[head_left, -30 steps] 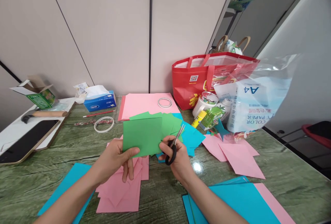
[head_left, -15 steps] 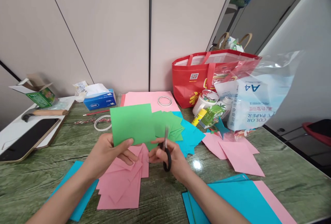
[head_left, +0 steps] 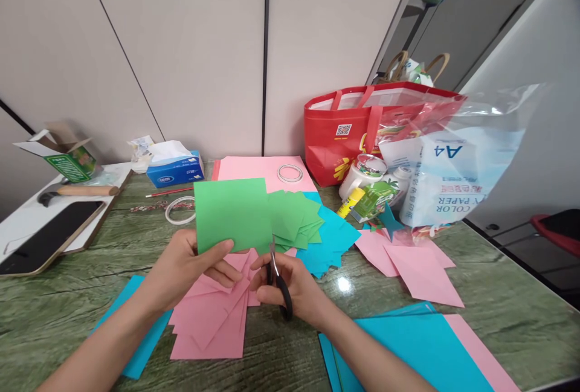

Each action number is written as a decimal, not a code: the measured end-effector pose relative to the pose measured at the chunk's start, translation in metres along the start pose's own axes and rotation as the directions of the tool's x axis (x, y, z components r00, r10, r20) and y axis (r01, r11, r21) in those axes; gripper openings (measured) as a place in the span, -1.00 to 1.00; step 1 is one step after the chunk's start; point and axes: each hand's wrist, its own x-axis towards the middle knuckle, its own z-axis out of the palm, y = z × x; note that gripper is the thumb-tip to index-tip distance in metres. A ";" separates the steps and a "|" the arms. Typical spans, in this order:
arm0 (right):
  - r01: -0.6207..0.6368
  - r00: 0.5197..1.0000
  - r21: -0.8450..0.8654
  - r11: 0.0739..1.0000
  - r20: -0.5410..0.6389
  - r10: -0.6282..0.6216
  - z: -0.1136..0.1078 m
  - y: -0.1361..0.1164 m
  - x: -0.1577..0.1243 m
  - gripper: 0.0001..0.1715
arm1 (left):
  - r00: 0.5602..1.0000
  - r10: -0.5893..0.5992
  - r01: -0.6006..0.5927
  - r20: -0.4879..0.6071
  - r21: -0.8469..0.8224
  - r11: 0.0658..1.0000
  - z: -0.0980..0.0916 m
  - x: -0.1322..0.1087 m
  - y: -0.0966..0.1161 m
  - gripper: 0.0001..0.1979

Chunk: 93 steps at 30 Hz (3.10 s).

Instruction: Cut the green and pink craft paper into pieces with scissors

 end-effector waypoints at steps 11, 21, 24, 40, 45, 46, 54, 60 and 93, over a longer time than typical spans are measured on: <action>0.023 0.999 -0.037 0.999 -0.026 -0.024 0.000 0.000 0.001 -0.57 | 1.000 -0.025 0.025 0.005 0.011 1.000 0.001 -0.001 0.000 -0.78; 0.027 0.998 -0.065 0.998 -0.058 -0.030 -0.001 0.003 0.001 -0.62 | 0.999 -0.024 0.024 0.022 0.003 1.000 0.001 -0.001 0.000 -0.80; 0.028 0.998 -0.062 0.998 -0.050 -0.031 -0.001 0.003 0.001 -0.61 | 0.999 -0.025 0.025 0.023 -0.003 1.000 0.001 -0.001 0.000 -0.80; 0.011 0.993 -0.144 0.989 -0.118 -0.028 -0.004 0.010 0.003 -0.58 | 0.998 -0.064 0.063 0.021 0.036 0.997 0.005 -0.004 0.003 -0.79; -0.038 0.987 -0.130 0.991 -0.158 0.018 -0.001 0.011 0.002 -0.58 | 0.998 -0.063 0.063 0.016 0.028 0.998 0.005 -0.004 0.002 -0.80; -0.046 0.986 -0.131 0.990 -0.168 0.024 -0.001 0.011 0.002 -0.58 | 0.998 -0.062 0.062 0.019 0.026 0.998 0.005 -0.004 0.002 -0.79; -0.052 0.980 -0.117 0.992 -0.196 0.028 0.001 0.012 0.003 -0.60 | 0.998 -0.063 0.063 0.022 0.016 0.998 0.007 -0.002 0.000 -0.78; -0.045 0.982 -0.080 0.996 -0.185 0.029 0.002 0.013 0.002 -0.58 | 0.998 -0.063 0.063 0.031 0.016 0.998 0.007 -0.002 -0.002 -0.77; 0.405 0.710 -0.239 0.882 -0.526 -0.469 -0.006 -0.005 0.002 -0.75 | 0.994 0.081 -0.080 -0.068 0.012 0.997 0.002 0.003 0.001 -0.75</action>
